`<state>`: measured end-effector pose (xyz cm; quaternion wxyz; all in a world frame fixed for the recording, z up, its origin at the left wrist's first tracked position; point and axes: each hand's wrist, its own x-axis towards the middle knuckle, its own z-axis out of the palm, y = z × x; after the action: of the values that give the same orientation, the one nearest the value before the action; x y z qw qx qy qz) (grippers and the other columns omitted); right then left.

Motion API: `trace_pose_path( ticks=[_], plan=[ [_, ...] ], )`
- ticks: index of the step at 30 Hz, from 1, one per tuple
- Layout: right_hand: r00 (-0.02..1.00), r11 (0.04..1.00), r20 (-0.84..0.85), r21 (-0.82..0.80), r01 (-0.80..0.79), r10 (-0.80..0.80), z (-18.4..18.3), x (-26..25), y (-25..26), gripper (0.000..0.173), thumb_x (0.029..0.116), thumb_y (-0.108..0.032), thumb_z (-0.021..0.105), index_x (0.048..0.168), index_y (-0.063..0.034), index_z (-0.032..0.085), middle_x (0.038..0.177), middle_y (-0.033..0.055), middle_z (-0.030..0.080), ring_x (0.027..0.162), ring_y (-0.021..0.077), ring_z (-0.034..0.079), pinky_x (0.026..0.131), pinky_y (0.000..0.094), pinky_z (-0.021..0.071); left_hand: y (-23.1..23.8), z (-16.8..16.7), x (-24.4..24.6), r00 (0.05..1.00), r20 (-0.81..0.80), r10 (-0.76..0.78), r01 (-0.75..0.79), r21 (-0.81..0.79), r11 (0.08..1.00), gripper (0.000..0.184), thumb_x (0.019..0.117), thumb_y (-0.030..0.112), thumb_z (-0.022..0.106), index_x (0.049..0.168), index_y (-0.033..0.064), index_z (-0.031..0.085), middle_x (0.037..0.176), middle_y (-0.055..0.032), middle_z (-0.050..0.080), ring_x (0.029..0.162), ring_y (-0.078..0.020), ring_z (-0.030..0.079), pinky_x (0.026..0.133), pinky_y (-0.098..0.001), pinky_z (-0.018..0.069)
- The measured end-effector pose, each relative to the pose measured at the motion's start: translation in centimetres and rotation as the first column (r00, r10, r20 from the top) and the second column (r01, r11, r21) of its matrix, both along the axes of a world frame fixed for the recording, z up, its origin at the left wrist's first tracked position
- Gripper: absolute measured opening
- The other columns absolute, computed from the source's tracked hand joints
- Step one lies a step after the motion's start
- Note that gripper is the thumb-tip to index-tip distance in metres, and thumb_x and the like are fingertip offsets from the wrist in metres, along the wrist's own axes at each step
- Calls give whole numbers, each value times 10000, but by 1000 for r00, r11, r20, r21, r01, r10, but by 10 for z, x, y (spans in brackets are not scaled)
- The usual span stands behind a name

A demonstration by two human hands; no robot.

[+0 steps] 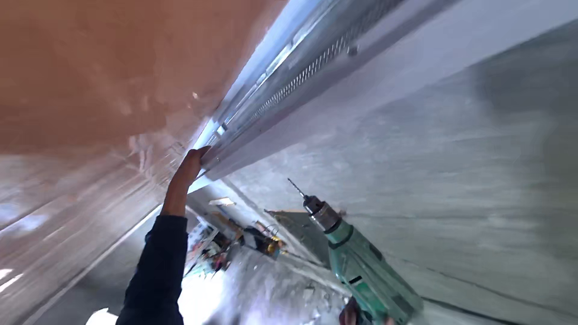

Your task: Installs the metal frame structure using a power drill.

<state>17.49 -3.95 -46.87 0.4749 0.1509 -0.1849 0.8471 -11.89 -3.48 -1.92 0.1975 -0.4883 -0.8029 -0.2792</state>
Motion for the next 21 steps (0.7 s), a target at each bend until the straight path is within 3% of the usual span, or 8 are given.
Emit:
trace_pose_path(
  ticks=[3,6,7,9,11,14,18,21],
  plan=[
    [1000,996,10,-89,-19,20,-5,-20,-14,430,895,-509,726,1107,-135,707,950,91,751,818,229,730,737,422,616,-1,-3,-18,993,-81,82,-81,17,997,400,1092,100,358,1416,-117,446,1414,-316,505,1304,-350,519,1108,-481,408],
    [988,983,154,-180,26,2,2,-30,-23,288,862,-557,727,1083,-375,749,939,-127,774,821,15,729,739,234,620,-9,3,-59,997,-76,8,-3,72,997,379,1077,127,390,1390,-71,469,1239,-220,606,1109,-220,612,991,-408,510],
    [993,980,110,-198,-24,46,-2,-40,-24,304,871,-544,726,1104,-349,743,961,-100,776,835,42,736,744,254,627,-15,6,-66,990,-68,-123,127,57,990,342,1060,168,425,1314,-38,525,1106,-169,645,1010,-187,639,932,-398,539],
    [980,968,-116,-175,-180,161,-17,-75,-19,419,915,-493,716,1158,-152,704,995,101,758,828,236,747,727,412,641,-14,10,-68,876,44,-480,482,-74,873,342,1041,381,472,955,134,691,812,-20,713,784,-135,694,758,-366,588],
    [943,955,-214,-99,-279,253,-36,-111,-19,490,955,-509,662,1219,-96,656,1027,170,734,848,312,737,745,484,627,-6,17,-70,763,213,-610,646,-262,717,621,1052,591,271,826,223,717,795,32,727,792,-136,707,771,-352,590],
    [917,933,-248,-101,-344,312,-50,-149,-24,449,968,-456,646,1234,-94,649,1070,164,724,917,306,722,807,490,607,-6,23,-78,779,235,-581,626,-330,706,863,998,722,62,843,204,735,835,25,742,795,-114,714,740,-301,600],
    [871,890,-275,-94,-446,407,-21,-164,-8,312,985,-362,632,1199,-145,699,1077,108,747,961,242,730,871,438,599,-14,45,-107,680,368,-634,733,-364,574,839,976,758,180,897,115,713,863,-52,711,810,-194,700,735,-381,592],
    [877,883,-228,-110,-456,424,-22,-179,-7,306,969,-409,652,1169,-188,722,1053,73,757,921,206,734,818,395,609,-13,57,-120,611,466,-640,791,-380,479,733,977,720,310,970,109,715,909,-61,710,854,-217,699,767,-417,587]
  ],
)
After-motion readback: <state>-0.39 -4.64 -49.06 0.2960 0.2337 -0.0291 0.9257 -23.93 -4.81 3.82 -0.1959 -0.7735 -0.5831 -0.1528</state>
